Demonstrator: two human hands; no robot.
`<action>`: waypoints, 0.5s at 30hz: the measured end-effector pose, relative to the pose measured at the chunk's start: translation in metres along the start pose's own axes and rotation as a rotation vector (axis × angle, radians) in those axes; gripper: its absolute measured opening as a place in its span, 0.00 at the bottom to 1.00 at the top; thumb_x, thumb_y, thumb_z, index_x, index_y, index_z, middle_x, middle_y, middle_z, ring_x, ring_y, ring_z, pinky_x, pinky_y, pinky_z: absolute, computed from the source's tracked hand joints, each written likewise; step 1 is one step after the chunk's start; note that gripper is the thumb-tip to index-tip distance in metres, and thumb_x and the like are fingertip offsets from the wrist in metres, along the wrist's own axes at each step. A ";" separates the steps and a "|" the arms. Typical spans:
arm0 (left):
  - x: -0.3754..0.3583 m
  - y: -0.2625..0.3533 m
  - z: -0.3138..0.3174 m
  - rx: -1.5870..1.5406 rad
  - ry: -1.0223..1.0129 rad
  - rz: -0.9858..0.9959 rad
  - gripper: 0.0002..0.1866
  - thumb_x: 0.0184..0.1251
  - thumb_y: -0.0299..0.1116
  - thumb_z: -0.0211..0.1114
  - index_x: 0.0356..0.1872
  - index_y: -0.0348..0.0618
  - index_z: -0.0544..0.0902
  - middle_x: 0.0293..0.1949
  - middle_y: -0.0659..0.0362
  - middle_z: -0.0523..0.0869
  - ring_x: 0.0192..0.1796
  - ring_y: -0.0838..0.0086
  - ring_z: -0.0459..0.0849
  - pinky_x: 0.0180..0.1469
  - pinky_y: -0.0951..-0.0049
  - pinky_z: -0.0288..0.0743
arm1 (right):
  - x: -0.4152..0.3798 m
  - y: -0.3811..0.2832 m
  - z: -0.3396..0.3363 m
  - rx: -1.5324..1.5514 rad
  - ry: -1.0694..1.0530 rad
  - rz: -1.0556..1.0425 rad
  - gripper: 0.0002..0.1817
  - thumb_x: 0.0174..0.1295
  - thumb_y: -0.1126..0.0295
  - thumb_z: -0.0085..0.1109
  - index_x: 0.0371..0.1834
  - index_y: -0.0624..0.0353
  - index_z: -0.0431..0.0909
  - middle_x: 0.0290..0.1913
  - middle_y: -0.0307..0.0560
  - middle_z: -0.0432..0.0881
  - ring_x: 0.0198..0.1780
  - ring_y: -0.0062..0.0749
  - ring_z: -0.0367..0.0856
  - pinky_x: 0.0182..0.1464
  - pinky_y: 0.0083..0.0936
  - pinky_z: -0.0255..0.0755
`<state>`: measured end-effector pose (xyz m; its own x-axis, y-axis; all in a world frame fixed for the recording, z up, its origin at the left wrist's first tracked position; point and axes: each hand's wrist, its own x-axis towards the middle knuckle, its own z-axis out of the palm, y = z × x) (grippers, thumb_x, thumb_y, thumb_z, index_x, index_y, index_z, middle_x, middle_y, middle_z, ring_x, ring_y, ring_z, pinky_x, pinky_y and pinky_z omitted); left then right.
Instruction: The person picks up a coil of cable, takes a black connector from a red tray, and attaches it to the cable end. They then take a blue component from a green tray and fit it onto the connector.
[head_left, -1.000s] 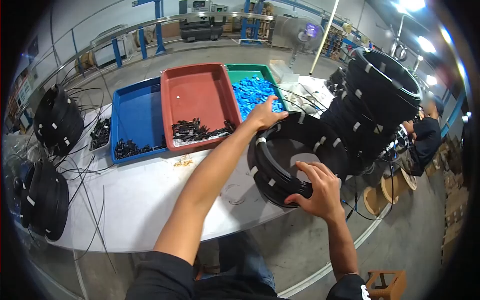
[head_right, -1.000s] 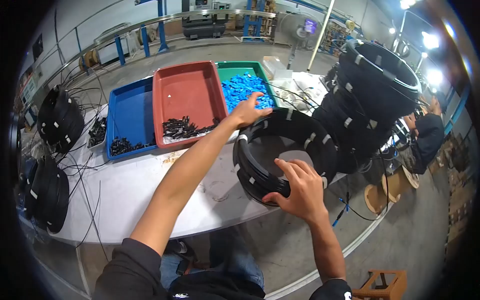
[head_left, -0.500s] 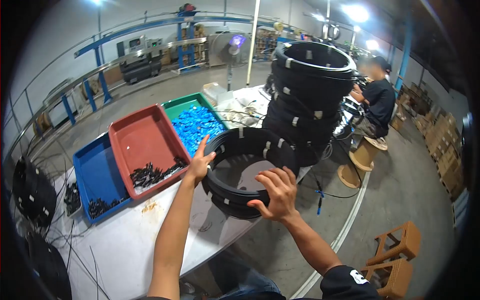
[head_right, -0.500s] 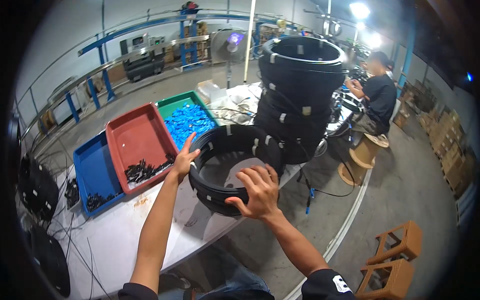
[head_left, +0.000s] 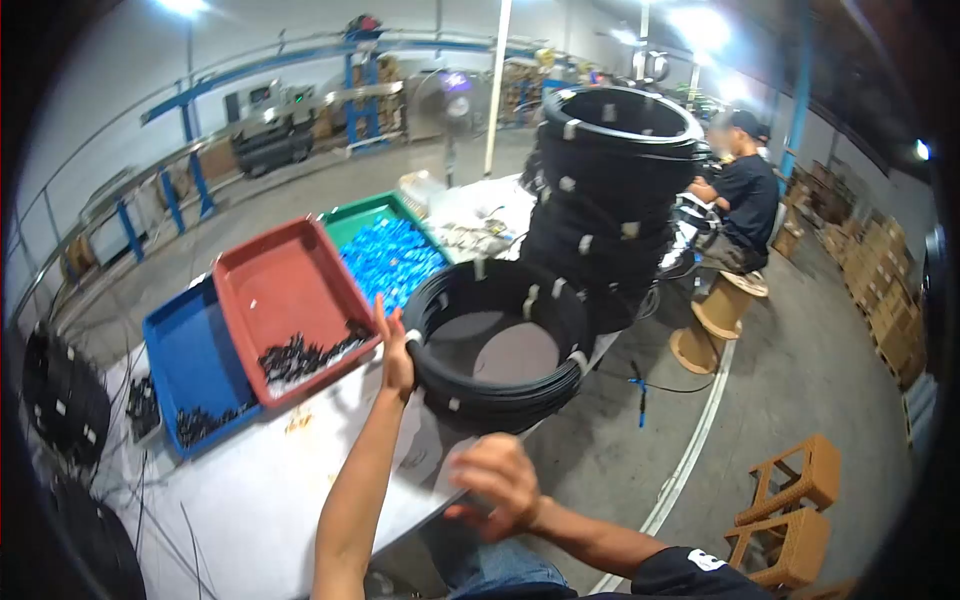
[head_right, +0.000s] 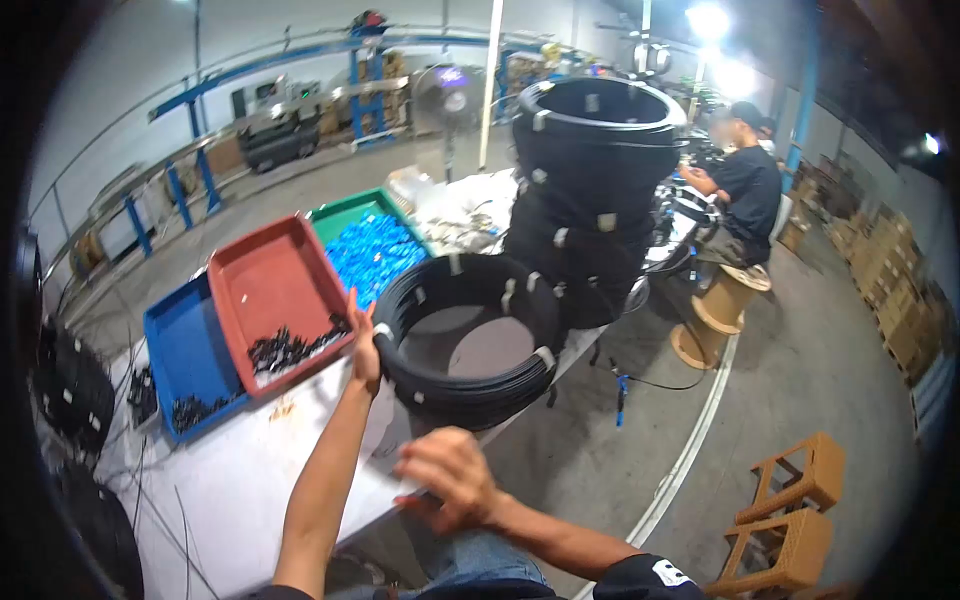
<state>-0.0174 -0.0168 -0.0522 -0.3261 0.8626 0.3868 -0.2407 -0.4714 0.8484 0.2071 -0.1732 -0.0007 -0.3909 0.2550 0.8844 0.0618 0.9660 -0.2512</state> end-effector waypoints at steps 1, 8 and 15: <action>0.000 -0.001 -0.005 0.022 0.013 0.020 0.39 0.80 0.62 0.39 0.83 0.56 0.41 0.82 0.52 0.42 0.82 0.60 0.46 0.80 0.59 0.41 | -0.012 -0.013 0.018 0.128 -0.068 -0.013 0.21 0.53 0.63 0.77 0.47 0.59 0.81 0.50 0.50 0.82 0.49 0.44 0.80 0.50 0.38 0.75; -0.094 0.154 -0.066 0.387 -0.036 0.056 0.25 0.75 0.37 0.53 0.70 0.44 0.68 0.64 0.48 0.76 0.59 0.65 0.82 0.63 0.60 0.72 | -0.036 -0.058 0.096 0.604 -0.285 -0.002 0.18 0.44 0.81 0.69 0.42 0.63 0.83 0.42 0.52 0.86 0.32 0.42 0.84 0.34 0.32 0.78; -0.266 0.313 -0.127 1.102 0.400 0.380 0.17 0.49 0.21 0.54 0.44 0.36 0.77 0.33 0.55 0.86 0.35 0.72 0.86 0.40 0.72 0.77 | 0.037 -0.083 0.155 0.861 -0.346 0.032 0.14 0.41 0.89 0.52 0.32 0.66 0.81 0.33 0.52 0.86 0.33 0.37 0.84 0.36 0.25 0.76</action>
<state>-0.1224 -0.4173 0.0650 -0.5105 0.4961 0.7023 0.7671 -0.1062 0.6326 0.0450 -0.2506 -0.0081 -0.6614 0.1198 0.7404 -0.5717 0.5584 -0.6011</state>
